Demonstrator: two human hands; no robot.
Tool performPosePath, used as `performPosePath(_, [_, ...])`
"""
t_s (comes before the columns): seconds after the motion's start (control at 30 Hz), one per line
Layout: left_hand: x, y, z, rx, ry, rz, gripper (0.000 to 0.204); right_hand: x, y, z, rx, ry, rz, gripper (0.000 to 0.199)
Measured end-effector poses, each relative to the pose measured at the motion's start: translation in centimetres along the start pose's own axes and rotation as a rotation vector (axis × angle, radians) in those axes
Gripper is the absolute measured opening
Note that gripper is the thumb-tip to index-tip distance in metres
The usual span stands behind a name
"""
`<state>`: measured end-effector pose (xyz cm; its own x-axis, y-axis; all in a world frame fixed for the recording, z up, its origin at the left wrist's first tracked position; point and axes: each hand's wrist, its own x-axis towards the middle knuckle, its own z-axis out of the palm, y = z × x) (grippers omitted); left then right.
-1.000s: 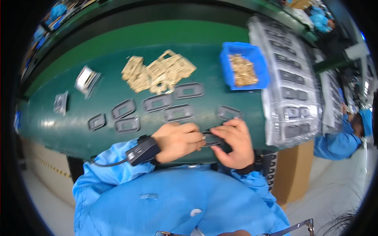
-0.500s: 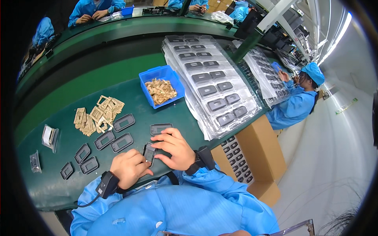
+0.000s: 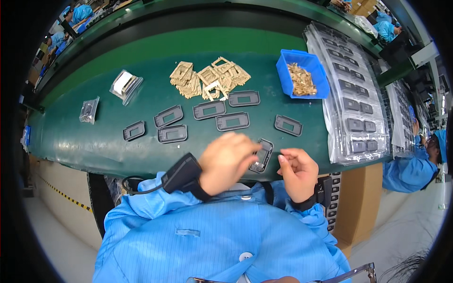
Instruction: Assembling plastic frames by inserting small components into them at an industrial workstation.
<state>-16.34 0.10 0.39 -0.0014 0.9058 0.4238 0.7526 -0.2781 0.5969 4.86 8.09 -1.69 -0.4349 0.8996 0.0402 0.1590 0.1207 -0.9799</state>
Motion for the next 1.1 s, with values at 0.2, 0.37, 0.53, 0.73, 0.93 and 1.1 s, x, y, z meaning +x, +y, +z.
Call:
performPosePath(0.2, [0.6, -1.4, 2.7, -0.030, 0.043, -0.174, 0.032, 2.0, 0.2, 1.2, -0.039, -0.064, 0.077, 0.022])
performPosePath(0.37, [1.3, -1.3, 2.6, 0.026, 0.020, -0.191, 0.026, 2.5, 0.6, 1.2, -0.128, -0.126, 0.091, 0.023])
performPosePath(0.53, [2.1, -0.9, 2.9, 0.044, -0.012, -0.238, 0.015, 3.3, 0.2, 2.2, -0.522, -0.030, -0.153, 0.024])
performPosePath(0.73, [1.2, -1.3, 3.4, 0.116, 0.085, -0.109, 0.017, 1.3, -2.8, 1.9, -0.467, -0.160, -0.038, 0.038])
performPosePath(0.93, [0.9, -0.4, 4.1, 0.267, 0.060, -0.115, 0.022, 0.7, -1.5, 4.0, -0.802, -0.010, -0.227, 0.032])
performPosePath(1.1, [0.9, -1.1, 3.5, 0.180, 0.069, -0.063, 0.019, 3.1, -0.2, 3.2, -0.854, 0.045, -0.312, 0.009])
